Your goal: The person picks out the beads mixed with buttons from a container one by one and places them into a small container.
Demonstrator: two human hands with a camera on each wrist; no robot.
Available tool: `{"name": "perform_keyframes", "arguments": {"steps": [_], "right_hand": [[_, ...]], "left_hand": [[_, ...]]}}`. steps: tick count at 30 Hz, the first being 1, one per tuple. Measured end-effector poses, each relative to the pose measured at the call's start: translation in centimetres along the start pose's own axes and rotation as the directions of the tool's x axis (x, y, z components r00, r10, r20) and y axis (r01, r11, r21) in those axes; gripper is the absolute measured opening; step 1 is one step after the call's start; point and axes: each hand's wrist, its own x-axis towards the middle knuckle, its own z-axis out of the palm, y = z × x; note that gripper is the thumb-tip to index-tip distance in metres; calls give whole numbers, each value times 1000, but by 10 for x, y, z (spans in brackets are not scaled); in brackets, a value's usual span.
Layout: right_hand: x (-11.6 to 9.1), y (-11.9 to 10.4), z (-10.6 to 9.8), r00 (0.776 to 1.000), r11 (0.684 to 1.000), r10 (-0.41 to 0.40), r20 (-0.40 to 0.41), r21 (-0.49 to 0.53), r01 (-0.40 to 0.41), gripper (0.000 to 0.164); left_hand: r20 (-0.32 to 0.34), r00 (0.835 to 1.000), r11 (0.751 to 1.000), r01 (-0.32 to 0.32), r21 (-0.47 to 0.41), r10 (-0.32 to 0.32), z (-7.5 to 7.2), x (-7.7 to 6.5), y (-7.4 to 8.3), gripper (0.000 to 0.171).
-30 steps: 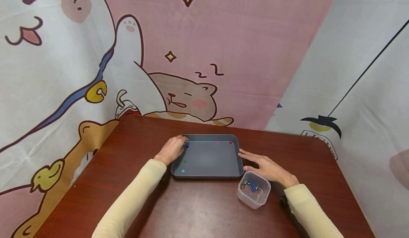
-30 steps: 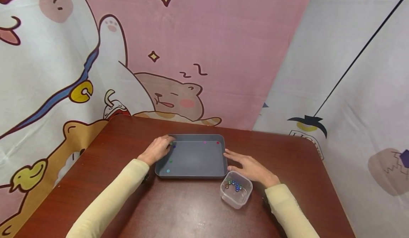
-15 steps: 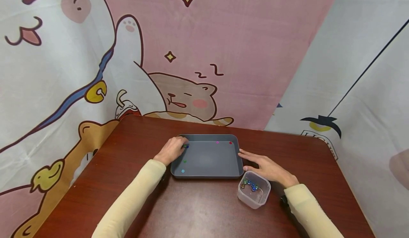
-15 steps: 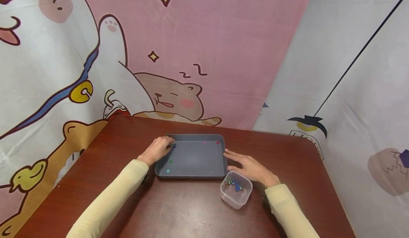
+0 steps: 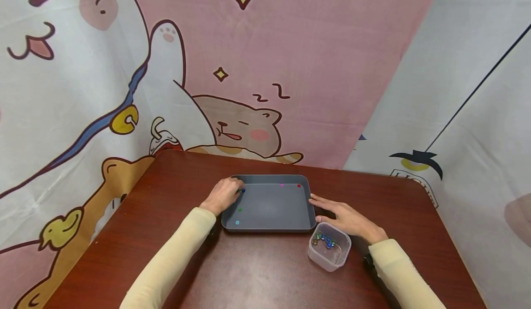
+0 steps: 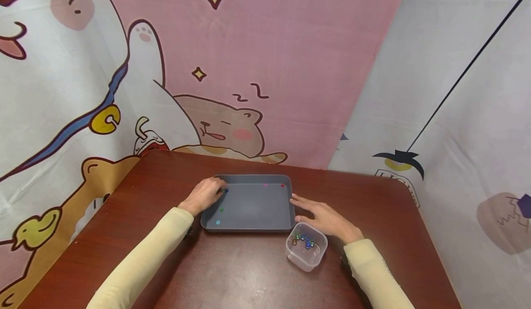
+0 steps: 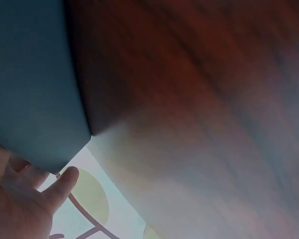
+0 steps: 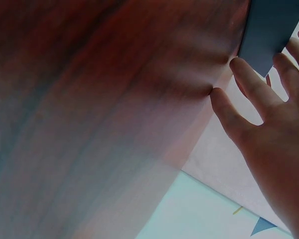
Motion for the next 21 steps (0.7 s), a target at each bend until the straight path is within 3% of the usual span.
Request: {"name": "perform_keyframes", "arguments": {"steps": [12, 21], "right_hand": [[0, -2, 0, 1000, 1000, -3, 10, -2, 3, 64], [1, -1, 0, 1000, 1000, -4, 6, 2, 4, 64]], "left_hand": [[-62, 996, 996, -55, 64, 58, -4, -4, 0, 15], [-166, 983, 997, -81, -11, 78, -16, -9, 10, 13]]}}
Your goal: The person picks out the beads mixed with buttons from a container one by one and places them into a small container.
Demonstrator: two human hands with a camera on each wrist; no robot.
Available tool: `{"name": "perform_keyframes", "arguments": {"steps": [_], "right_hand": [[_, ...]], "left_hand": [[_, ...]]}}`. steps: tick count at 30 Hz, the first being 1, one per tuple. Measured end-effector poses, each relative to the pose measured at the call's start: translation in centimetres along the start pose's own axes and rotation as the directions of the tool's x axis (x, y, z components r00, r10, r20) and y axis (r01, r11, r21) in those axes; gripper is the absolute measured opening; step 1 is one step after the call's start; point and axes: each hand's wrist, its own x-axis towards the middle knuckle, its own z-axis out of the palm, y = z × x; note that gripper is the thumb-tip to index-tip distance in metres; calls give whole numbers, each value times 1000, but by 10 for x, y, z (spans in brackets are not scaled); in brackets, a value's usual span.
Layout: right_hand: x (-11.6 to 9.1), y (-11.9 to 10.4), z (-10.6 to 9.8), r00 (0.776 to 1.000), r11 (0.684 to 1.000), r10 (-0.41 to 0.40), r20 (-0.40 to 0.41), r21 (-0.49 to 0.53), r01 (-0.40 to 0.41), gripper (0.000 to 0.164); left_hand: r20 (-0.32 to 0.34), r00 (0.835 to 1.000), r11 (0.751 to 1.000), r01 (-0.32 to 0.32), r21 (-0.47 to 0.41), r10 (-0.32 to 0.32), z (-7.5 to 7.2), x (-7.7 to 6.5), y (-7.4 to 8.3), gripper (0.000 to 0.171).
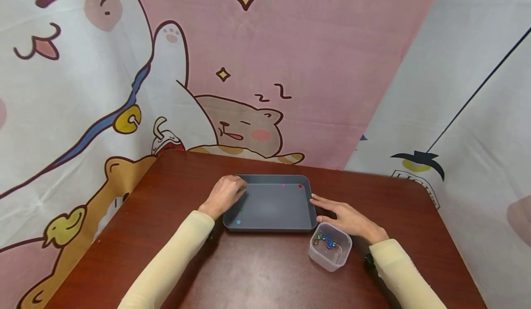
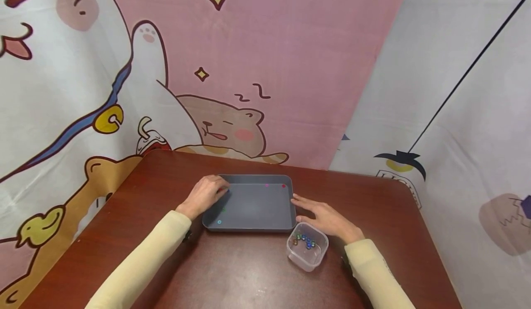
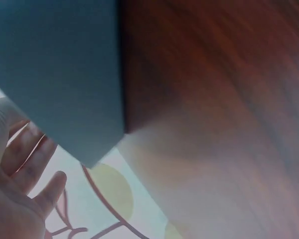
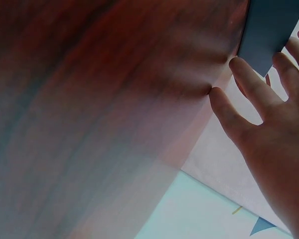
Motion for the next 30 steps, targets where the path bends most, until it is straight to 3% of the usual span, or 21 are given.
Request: {"name": "perform_keyframes", "arguments": {"steps": [11, 18, 30], "right_hand": [[0, 2, 0, 1000, 999, 27, 5, 22, -27, 65], [0, 1, -1, 999, 999, 36, 13, 24, -36, 66], [0, -1, -1, 999, 999, 42, 8, 20, -43, 66]], "left_hand": [[-127, 991, 995, -54, -83, 43, -15, 5, 35, 15], [-145, 985, 992, -103, -77, 91, -25, 8, 61, 14], [-187, 971, 957, -191, -218, 151, -33, 11, 108, 16]]}}
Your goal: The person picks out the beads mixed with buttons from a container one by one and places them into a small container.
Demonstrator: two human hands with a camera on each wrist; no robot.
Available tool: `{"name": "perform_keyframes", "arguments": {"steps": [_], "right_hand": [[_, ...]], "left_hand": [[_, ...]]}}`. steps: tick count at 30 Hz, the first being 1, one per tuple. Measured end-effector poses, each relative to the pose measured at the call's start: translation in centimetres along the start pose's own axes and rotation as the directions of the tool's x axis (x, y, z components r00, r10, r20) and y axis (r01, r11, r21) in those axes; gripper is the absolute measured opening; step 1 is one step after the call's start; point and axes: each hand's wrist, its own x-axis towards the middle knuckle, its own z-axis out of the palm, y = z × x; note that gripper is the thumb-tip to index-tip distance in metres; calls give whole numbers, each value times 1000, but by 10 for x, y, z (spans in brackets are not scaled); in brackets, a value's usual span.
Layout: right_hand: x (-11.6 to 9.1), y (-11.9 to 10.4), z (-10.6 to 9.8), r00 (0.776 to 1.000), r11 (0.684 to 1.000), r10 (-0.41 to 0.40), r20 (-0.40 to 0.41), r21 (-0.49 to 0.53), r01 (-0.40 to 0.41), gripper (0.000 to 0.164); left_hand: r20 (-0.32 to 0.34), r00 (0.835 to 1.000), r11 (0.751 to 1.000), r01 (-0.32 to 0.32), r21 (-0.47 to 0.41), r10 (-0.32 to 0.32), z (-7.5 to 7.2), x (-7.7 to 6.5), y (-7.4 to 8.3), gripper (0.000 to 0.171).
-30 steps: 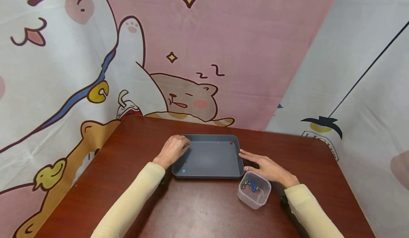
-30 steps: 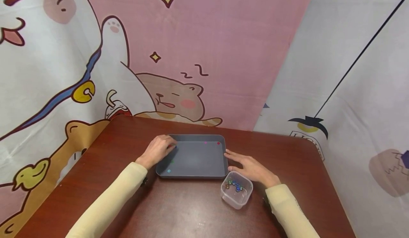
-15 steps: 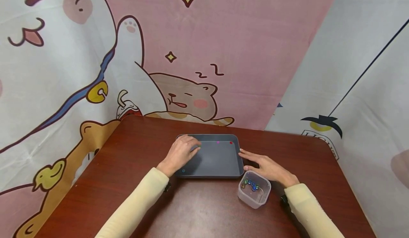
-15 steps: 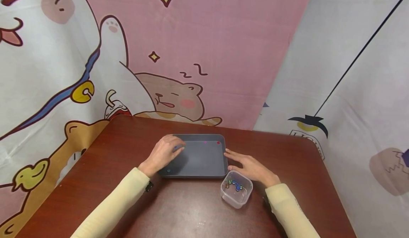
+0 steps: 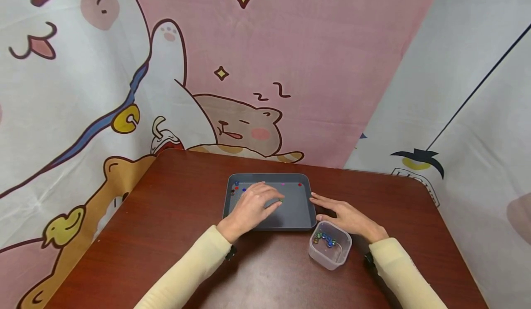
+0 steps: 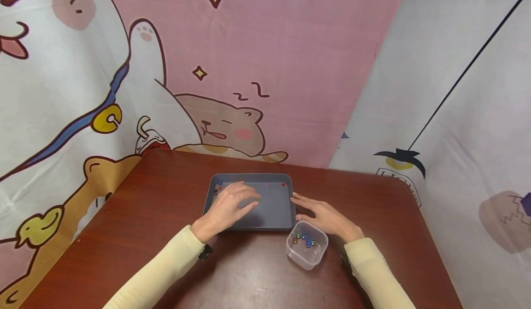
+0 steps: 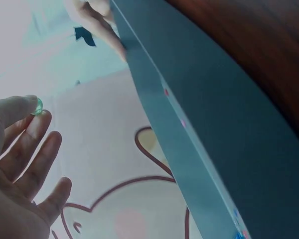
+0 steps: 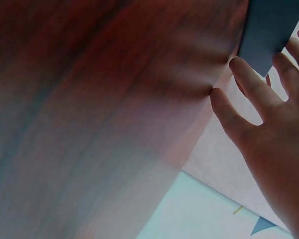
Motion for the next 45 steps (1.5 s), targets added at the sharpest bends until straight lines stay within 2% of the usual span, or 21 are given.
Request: {"name": "perform_keyframes", "arguments": {"steps": [9, 15, 28, 39, 45], "right_hand": [[0, 1, 1, 1000, 1000, -8, 1, -6, 8, 65], [-1, 0, -1, 999, 999, -32, -5, -10, 31, 64], [0, 0, -1, 998, 998, -59, -15, -6, 59, 67], [0, 2, 1, 997, 997, -75, -19, -13, 75, 66], [-1, 3, 2, 997, 997, -76, -35, -14, 75, 64]], "left_hand": [[4, 1000, 992, -15, -129, 16, 5, 6, 27, 18], [34, 999, 985, -29, -168, 35, 11, 9, 42, 17], [57, 987, 977, -139, -159, 150, 30, 13, 67, 18], [145, 974, 981, -157, -114, 173, 46, 12, 79, 17], [164, 963, 976, -201, -79, 212, 57, 11, 83, 15]]}}
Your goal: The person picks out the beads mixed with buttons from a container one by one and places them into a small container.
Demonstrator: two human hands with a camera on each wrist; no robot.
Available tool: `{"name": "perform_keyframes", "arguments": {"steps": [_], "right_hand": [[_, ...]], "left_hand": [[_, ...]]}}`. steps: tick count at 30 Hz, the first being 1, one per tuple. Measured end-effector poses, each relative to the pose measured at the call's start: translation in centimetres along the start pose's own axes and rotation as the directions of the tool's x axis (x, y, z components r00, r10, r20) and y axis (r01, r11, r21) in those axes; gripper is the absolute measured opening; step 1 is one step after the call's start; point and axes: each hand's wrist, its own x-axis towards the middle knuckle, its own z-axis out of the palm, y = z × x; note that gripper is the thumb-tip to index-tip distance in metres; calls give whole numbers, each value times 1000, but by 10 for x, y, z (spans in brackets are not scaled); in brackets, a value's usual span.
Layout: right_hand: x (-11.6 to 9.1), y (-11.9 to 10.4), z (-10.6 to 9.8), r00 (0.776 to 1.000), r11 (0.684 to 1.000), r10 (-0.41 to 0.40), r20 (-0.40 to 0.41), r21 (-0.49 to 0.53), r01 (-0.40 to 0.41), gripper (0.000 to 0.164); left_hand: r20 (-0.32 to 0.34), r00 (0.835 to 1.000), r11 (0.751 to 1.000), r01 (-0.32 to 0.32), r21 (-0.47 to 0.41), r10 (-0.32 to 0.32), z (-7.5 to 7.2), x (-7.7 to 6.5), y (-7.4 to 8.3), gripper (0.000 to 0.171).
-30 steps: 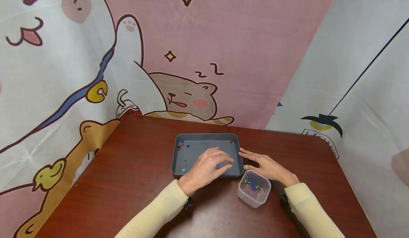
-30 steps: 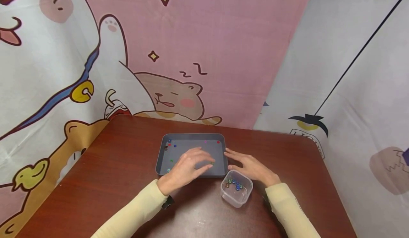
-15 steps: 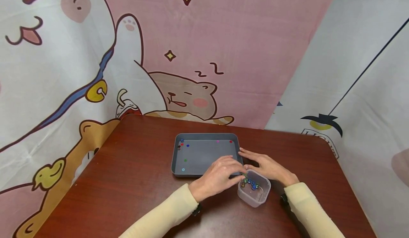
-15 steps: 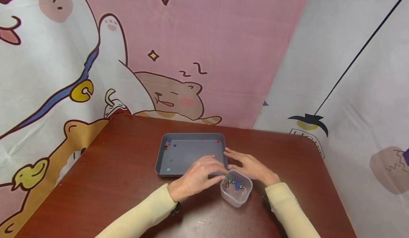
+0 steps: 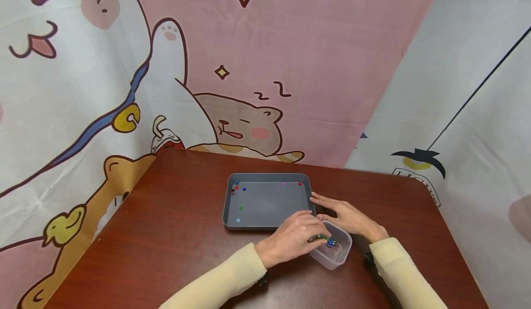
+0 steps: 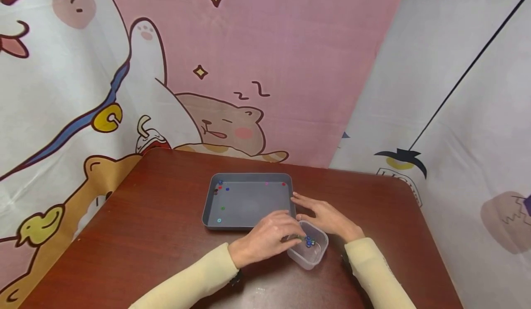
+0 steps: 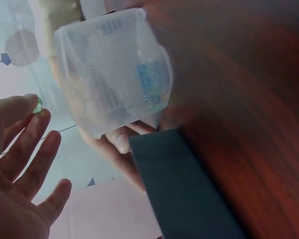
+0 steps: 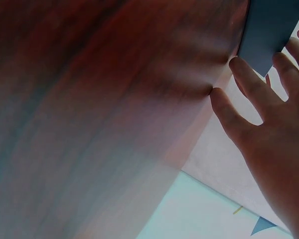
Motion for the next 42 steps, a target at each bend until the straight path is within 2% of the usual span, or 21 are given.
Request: {"name": "perform_keyframes", "arguments": {"steps": [14, 21, 27, 33, 38, 42], "right_hand": [[0, -1, 0, 999, 1000, 28, 15, -2, -28, 64], [1, -2, -1, 1000, 1000, 24, 21, 2, -24, 64], [1, -2, -2, 999, 1000, 27, 19, -2, -27, 65], [0, -3, -1, 999, 999, 50, 10, -1, -50, 64], [1, -2, 0, 998, 998, 67, 14, -8, -66, 63], [1, -2, 0, 998, 998, 64, 23, -3, -64, 64]], "left_hand": [[-14, 999, 997, -41, 58, 42, 11, -2, 1, 17], [-21, 999, 998, -32, 53, 33, 8, -6, 0, 29], [-52, 998, 999, 41, 8, -40, -7, -16, -10, 40], [-92, 987, 990, 137, 16, -135, -30, -35, -34, 45], [-125, 971, 974, 215, 70, -206, -46, -54, -57, 50], [-139, 954, 950, 284, 129, -266, -56, -68, -74, 52]]}}
